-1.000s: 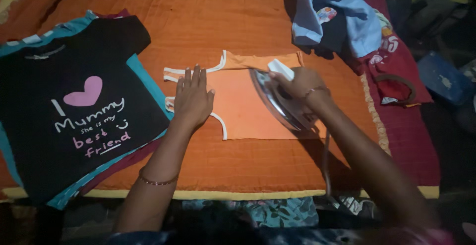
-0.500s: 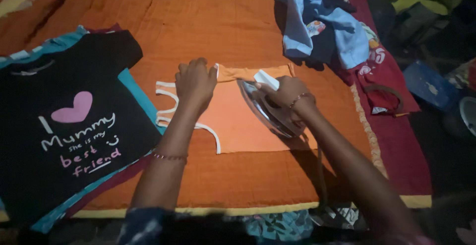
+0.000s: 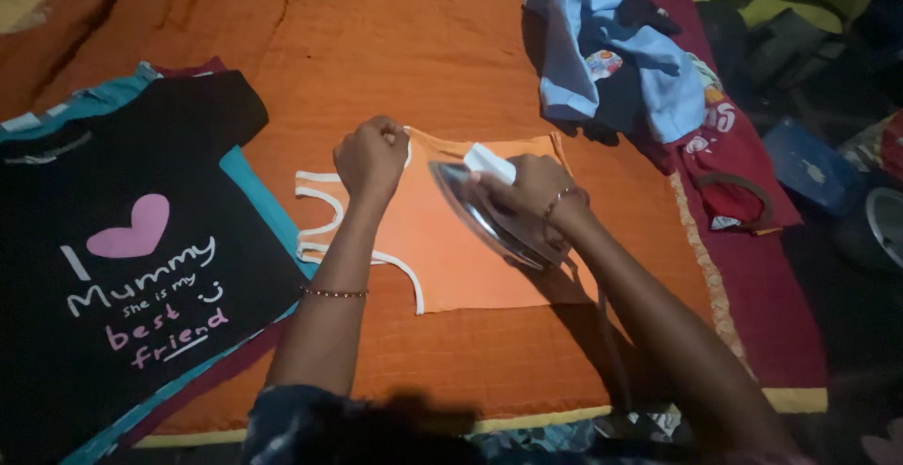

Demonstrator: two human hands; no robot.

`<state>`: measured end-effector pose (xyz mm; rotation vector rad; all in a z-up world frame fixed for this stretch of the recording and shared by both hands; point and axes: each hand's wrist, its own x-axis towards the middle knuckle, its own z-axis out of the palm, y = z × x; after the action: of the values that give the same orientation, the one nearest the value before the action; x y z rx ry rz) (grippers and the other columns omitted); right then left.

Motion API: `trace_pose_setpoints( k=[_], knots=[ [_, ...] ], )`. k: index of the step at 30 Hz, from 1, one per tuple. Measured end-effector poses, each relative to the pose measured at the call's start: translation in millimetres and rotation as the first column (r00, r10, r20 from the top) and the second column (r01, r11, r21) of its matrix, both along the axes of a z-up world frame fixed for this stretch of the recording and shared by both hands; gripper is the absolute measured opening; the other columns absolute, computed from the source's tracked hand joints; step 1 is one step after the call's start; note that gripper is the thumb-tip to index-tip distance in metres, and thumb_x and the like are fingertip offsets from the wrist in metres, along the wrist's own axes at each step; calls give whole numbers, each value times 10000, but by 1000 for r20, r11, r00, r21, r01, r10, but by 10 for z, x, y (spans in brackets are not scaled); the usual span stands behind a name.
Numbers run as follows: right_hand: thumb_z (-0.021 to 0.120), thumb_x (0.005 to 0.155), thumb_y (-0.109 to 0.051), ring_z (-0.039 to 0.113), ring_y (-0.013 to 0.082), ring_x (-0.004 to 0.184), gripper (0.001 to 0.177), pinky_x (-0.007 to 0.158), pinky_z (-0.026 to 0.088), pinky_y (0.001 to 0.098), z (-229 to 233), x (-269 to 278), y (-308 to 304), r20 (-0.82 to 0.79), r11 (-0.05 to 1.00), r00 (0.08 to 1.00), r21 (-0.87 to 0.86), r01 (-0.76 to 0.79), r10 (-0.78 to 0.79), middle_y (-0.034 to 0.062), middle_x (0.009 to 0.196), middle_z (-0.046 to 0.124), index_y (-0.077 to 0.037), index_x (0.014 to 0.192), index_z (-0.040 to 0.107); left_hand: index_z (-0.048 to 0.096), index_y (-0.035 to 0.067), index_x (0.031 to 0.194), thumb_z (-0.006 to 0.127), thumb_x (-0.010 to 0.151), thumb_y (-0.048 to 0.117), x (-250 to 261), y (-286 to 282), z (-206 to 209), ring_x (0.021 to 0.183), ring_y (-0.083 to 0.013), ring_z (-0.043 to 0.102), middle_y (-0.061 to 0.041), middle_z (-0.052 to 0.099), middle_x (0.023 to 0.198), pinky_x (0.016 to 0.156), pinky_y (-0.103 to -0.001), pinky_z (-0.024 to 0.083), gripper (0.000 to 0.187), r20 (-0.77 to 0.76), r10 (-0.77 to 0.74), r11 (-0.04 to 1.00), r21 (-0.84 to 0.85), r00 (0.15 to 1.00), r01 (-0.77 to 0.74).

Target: The person irons a black t-shirt with a graphic print on a bed, then flips it to iron the back. After placing the shirt aside, they unfold and iron an orange tank top, smoothing both sides with the iron.

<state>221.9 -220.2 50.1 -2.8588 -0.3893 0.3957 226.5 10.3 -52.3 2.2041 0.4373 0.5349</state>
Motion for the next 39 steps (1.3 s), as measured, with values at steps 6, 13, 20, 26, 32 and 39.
trace_pose_setpoints(
  k=[6,13,20,26,32,39],
  knots=[
    [585,805,-784,746,389,781,779,745,578,469,88,-39,184,-32,998,999,-67,12,-14,229,808,748,-52,953,805,781,126,832,695,837,228,30,41,-52,778,-319,713,-94,747,786,727,-439,547,134,-37,7,1000,-5,999,-7],
    [585,822,-771,727,399,797,735,720,563,501,59,69,517,90,993,990,-35,110,-106,221,831,737,-76,937,797,782,112,843,717,827,232,-11,49,-55,795,-328,715,-99,752,810,715,-439,553,137,-24,1,1000,-30,1000,-2],
    [581,831,-788,763,355,798,792,781,580,445,19,204,539,-33,996,995,4,94,-94,220,794,754,-27,879,796,727,50,874,685,897,227,-34,105,-58,831,-350,722,-144,748,848,719,-458,565,183,59,-4,992,-129,998,12],
    [590,775,-791,756,358,798,771,769,573,454,-15,147,436,-89,1000,996,-1,27,-27,211,806,760,-63,928,793,705,33,860,727,871,261,-132,204,136,825,-359,723,-167,739,830,716,-459,562,229,31,-68,981,-180,997,72],
    [564,814,-810,747,377,819,799,785,567,478,-53,209,502,-26,994,994,-25,105,-106,226,828,746,-56,915,809,710,17,768,842,705,328,-309,261,406,843,-380,721,-201,732,818,761,-451,571,344,-308,-242,970,-57,920,236],
    [550,832,-805,740,387,821,790,783,560,484,-126,318,553,5,994,995,35,104,-104,234,807,740,-57,889,797,723,30,717,719,735,159,-359,235,412,802,-408,710,-226,716,784,758,-467,569,130,-275,-220,975,-40,936,217]
  ],
)
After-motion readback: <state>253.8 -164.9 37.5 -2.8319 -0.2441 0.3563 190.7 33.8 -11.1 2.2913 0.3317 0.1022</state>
